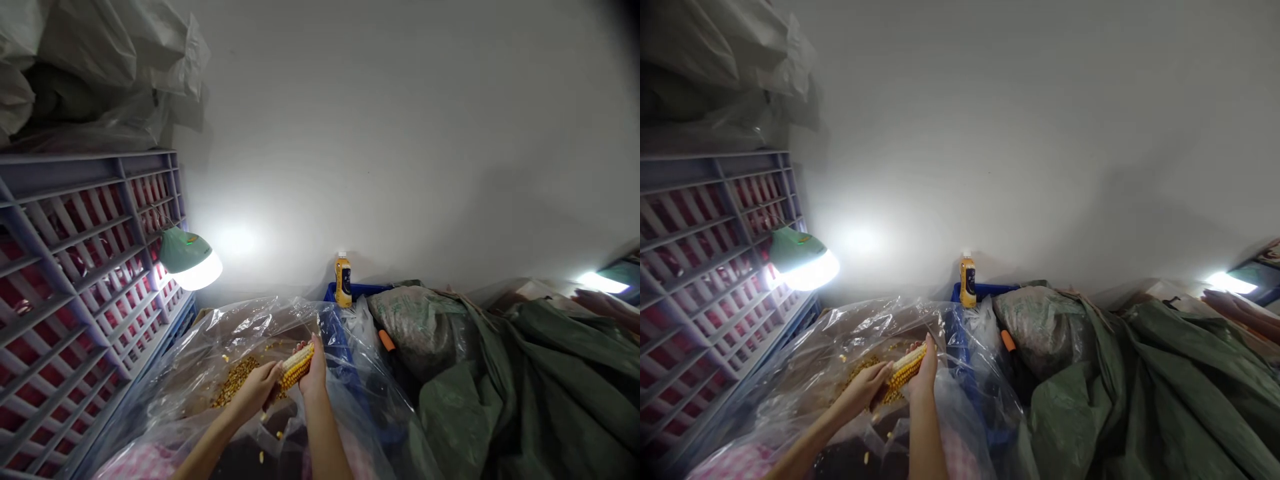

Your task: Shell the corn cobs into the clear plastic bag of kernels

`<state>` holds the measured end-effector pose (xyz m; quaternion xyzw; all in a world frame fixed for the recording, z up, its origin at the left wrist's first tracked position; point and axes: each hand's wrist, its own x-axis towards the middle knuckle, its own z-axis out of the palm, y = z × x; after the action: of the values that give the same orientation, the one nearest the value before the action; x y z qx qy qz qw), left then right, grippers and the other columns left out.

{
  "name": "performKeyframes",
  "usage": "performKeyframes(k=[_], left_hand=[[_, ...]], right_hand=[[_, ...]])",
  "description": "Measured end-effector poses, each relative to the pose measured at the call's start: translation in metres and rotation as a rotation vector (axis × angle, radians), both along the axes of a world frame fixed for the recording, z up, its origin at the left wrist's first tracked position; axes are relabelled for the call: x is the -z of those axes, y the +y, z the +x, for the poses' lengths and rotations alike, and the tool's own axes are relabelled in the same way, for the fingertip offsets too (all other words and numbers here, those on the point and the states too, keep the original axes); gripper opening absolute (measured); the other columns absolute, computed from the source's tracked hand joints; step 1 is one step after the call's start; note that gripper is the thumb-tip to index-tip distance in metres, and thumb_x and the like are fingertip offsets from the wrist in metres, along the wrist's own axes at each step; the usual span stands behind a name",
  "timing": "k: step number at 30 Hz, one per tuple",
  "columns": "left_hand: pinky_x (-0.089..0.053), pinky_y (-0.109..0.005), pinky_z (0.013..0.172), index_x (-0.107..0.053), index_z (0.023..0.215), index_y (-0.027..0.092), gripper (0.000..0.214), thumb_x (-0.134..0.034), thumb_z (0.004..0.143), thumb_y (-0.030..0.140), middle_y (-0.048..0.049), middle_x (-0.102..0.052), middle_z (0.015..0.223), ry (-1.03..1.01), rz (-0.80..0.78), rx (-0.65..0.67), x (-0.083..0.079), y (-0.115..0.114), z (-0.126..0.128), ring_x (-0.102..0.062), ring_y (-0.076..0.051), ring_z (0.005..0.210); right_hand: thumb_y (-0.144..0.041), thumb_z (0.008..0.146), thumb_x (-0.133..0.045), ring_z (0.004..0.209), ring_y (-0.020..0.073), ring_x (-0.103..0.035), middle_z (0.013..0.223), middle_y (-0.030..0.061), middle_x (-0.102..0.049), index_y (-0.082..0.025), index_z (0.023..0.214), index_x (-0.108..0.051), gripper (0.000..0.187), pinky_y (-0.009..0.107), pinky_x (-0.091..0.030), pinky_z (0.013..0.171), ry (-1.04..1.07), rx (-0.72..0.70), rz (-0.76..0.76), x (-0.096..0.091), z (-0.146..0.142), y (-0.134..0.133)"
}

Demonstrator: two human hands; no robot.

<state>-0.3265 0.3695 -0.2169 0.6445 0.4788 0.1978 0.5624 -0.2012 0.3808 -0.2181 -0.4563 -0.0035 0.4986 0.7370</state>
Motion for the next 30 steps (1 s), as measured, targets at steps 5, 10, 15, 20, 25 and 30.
performKeyframes(k=[5,10,15,20,25,30], left_hand=[[-0.043,-0.027,0.051,-0.049,0.088,0.016,0.058,-0.019,0.076,0.065,-0.0032,-0.056,0.064,-0.001,-0.085,0.001,-0.007,0.0,0.0,-0.053,-0.015,0.053],[-0.04,-0.028,0.075,-0.053,0.095,0.017,0.044,-0.034,0.08,0.054,-0.0094,-0.063,0.095,0.271,0.401,0.171,-0.019,-0.003,-0.005,-0.057,-0.021,0.087],[-0.038,-0.028,0.07,-0.049,0.082,0.017,0.044,-0.015,0.085,0.044,-0.0096,-0.061,0.077,0.312,0.418,0.124,-0.007,-0.01,0.005,-0.057,-0.02,0.073],[-0.039,-0.026,0.062,-0.049,0.071,0.017,0.058,-0.009,0.081,0.058,-0.0036,-0.054,0.058,0.152,0.206,-0.004,-0.001,0.001,0.002,-0.051,-0.016,0.056],[-0.037,-0.025,0.069,-0.054,0.082,0.017,0.046,-0.032,0.079,0.057,-0.0068,-0.062,0.082,0.244,0.376,0.152,-0.004,-0.002,0.001,-0.055,-0.018,0.075],[-0.037,-0.025,0.062,-0.055,0.077,0.015,0.058,-0.018,0.081,0.059,-0.0065,-0.061,0.073,0.157,0.243,0.11,0.003,-0.003,0.007,-0.053,-0.017,0.067]], right_hand=[[-0.038,0.063,-0.062,0.056,0.0121,-0.056,0.059,-0.0042,-0.054,-0.02,0.074,-0.045,0.028,0.028,-0.049,0.063,0.097,0.02,-0.028,-0.004,0.001,-0.001],[-0.039,0.065,-0.058,0.055,0.014,-0.056,0.058,-0.0024,-0.054,-0.02,0.071,-0.044,0.024,0.029,-0.049,0.06,0.1,0.009,-0.08,0.002,0.001,0.001],[-0.036,0.065,-0.055,0.05,0.011,-0.054,0.054,-0.0046,-0.051,-0.02,0.069,-0.041,0.022,0.025,-0.047,0.056,0.119,0.025,-0.109,0.003,-0.003,-0.003],[-0.032,0.068,-0.054,0.048,0.0103,-0.052,0.053,-0.006,-0.051,-0.02,0.072,-0.042,0.018,0.025,-0.046,0.053,0.131,0.041,-0.114,0.001,-0.006,-0.006],[-0.032,0.065,-0.058,0.046,0.0112,-0.052,0.051,-0.0045,-0.052,-0.019,0.069,-0.044,0.02,0.024,-0.043,0.048,0.11,0.007,-0.13,0.007,-0.013,-0.004],[-0.032,0.064,-0.056,0.044,0.0106,-0.051,0.049,-0.0049,-0.05,-0.019,0.066,-0.043,0.018,0.024,-0.042,0.046,0.064,0.001,-0.124,0.011,-0.015,-0.005]])
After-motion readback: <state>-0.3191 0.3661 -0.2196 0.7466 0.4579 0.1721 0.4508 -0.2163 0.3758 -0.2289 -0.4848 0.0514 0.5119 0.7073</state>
